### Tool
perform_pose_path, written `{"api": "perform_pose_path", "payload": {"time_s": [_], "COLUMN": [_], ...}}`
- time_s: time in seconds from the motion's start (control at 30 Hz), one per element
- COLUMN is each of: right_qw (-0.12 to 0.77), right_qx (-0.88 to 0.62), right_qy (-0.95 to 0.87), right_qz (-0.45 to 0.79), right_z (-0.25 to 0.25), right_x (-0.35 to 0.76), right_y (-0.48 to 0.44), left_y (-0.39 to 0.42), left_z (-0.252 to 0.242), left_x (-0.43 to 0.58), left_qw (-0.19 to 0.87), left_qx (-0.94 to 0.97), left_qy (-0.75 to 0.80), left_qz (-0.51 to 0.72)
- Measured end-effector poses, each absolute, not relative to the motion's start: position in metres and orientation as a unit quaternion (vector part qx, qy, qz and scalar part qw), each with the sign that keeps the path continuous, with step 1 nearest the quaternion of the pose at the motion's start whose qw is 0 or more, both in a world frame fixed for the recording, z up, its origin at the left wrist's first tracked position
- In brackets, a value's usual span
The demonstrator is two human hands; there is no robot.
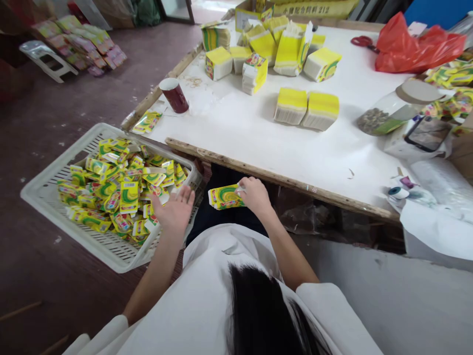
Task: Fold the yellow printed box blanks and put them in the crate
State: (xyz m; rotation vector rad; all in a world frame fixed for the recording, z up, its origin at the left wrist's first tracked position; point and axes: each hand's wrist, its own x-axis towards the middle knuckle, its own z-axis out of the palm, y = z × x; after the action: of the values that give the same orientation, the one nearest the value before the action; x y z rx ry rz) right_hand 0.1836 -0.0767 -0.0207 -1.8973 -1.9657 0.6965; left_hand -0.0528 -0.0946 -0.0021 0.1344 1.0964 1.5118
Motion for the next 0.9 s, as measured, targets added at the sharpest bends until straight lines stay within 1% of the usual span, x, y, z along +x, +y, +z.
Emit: {"api": "perform_pose_path", "payload": {"time_s": [0.07,0.1,0.17,0.4,0.77,0.83,0.9], "right_qw": [0.063,0.035,0.013,0.030,0.027,0.052,0.118], "right_qx": [-0.681,-0.687,-0.699,-0.704,-0.707,-0.714,-0.707], "right_qy": [-0.700,-0.699,-0.692,-0.693,-0.679,-0.660,-0.631], "right_qz": [0.206,0.195,0.179,0.154,0.198,0.227,0.296], "right_z": [-0.026,-0.028,-0.034,-0.039,-0.035,-0.030,-0.025], "right_x": [0.177,0.173,0.166,0.162,0.163,0.170,0.176], "right_y": [-0.082,-0.085,-0.090,-0.094,-0.091,-0.089,-0.088], "left_y": [-0.097,-0.098,-0.098,-0.094,-0.095,-0.097,-0.100], "left_z": [-0.011,-0.015,-0.022,-0.033,-0.034,-0.039,-0.045], "left_x": [-0.046,-0.043,-0.038,-0.041,-0.033,-0.033,-0.031], "left_qw": [0.627,0.638,0.643,0.624,0.656,0.636,0.590], "left_qx": [0.028,0.032,0.057,0.126,0.123,0.142,0.180], "left_qy": [0.489,0.495,0.500,0.508,0.510,0.522,0.523], "left_qz": [0.605,0.589,0.578,0.581,0.543,0.551,0.588]}}
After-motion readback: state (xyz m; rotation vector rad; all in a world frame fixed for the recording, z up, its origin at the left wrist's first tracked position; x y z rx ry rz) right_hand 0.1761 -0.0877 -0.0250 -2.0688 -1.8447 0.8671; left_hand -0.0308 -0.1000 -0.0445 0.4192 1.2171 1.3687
